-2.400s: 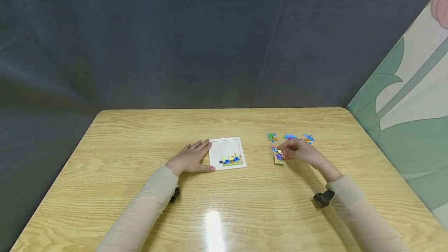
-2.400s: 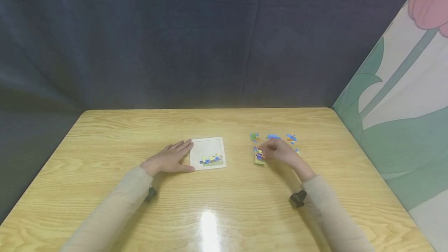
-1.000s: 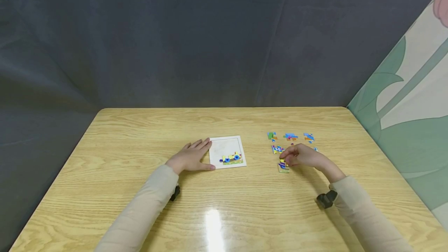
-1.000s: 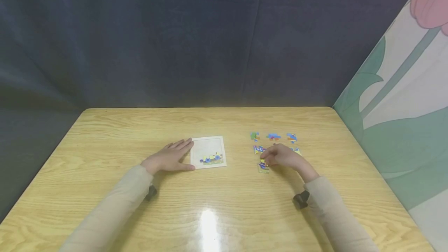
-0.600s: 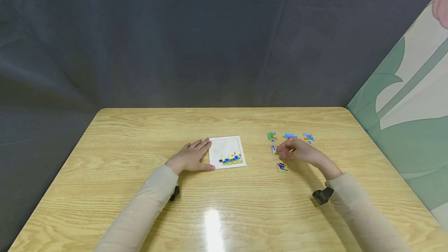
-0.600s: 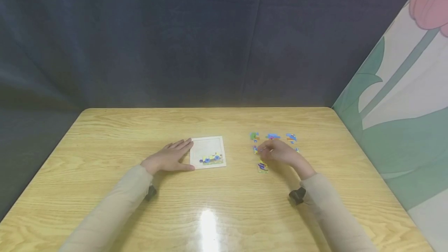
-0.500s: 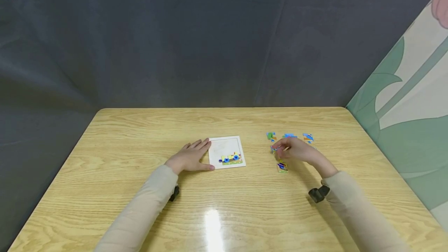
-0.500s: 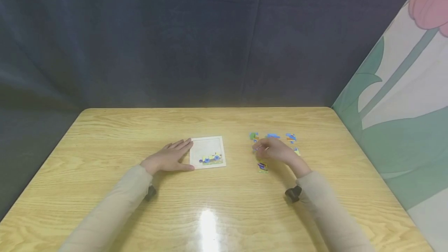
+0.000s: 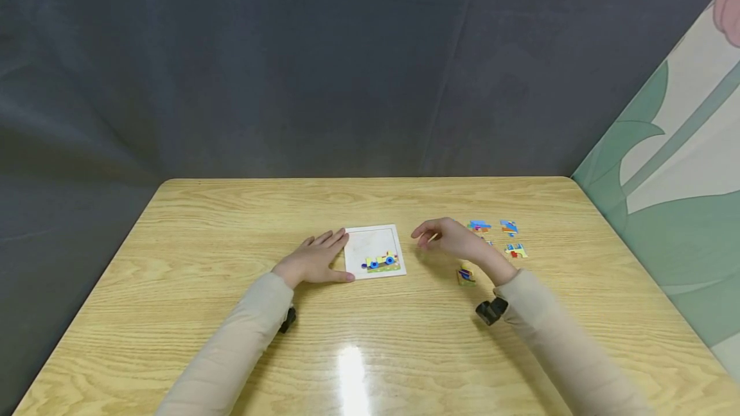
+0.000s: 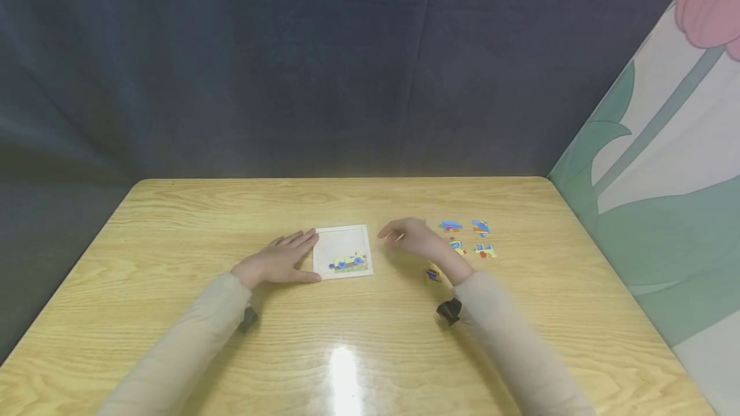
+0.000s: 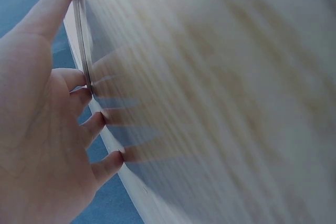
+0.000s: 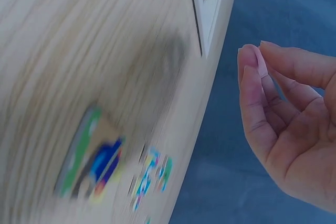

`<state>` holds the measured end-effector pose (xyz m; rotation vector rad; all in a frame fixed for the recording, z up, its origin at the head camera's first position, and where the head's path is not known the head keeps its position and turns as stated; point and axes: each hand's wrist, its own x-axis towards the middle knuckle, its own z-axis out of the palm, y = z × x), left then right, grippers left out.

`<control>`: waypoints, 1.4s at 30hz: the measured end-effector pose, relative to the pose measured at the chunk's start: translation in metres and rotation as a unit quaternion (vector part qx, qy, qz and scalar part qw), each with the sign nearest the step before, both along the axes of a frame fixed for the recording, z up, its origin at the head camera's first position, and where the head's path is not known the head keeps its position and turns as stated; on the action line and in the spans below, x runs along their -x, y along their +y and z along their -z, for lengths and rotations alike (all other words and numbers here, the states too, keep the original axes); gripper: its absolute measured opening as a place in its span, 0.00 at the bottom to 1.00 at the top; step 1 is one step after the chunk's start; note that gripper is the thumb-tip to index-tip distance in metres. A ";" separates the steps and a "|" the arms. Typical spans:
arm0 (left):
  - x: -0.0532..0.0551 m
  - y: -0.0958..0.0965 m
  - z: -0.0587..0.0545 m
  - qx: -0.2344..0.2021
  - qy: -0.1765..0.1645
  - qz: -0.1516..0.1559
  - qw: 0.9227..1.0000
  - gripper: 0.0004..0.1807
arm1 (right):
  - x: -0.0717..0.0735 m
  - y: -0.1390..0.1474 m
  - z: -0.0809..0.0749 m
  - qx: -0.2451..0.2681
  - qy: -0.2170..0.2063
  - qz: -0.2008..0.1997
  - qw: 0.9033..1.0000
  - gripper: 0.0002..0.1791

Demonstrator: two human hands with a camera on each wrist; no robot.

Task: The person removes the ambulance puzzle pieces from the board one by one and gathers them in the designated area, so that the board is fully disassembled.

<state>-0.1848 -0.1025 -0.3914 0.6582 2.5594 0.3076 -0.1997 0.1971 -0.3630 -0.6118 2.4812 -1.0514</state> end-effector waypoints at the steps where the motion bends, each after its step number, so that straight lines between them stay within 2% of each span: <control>1: 0.000 0.000 0.000 0.001 0.000 0.000 1.000 0.50 | 0.001 -0.004 0.001 0.003 0.000 -0.004 1.000 0.14; 6: 0.000 0.000 0.001 0.004 -0.001 0.000 1.000 0.49 | 0.001 -0.022 0.005 0.009 0.000 -0.016 1.000 0.14; 13: 0.001 0.001 0.002 0.006 -0.002 -0.006 1.000 0.49 | -0.001 -0.043 0.011 0.011 -0.021 -0.010 1.000 0.14; 27: 0.001 0.001 0.002 0.011 -0.004 -0.008 1.000 0.50 | -0.002 -0.067 0.021 -0.003 -0.046 -0.010 0.999 0.15; 32: 0.000 0.001 0.001 0.004 -0.005 -0.008 1.000 0.49 | -0.003 -0.071 0.021 -0.024 -0.043 -0.012 0.999 0.14; 42: -0.001 0.001 0.001 0.004 -0.003 -0.006 1.000 0.49 | -0.004 -0.077 0.025 -0.069 -0.011 -0.047 0.996 0.15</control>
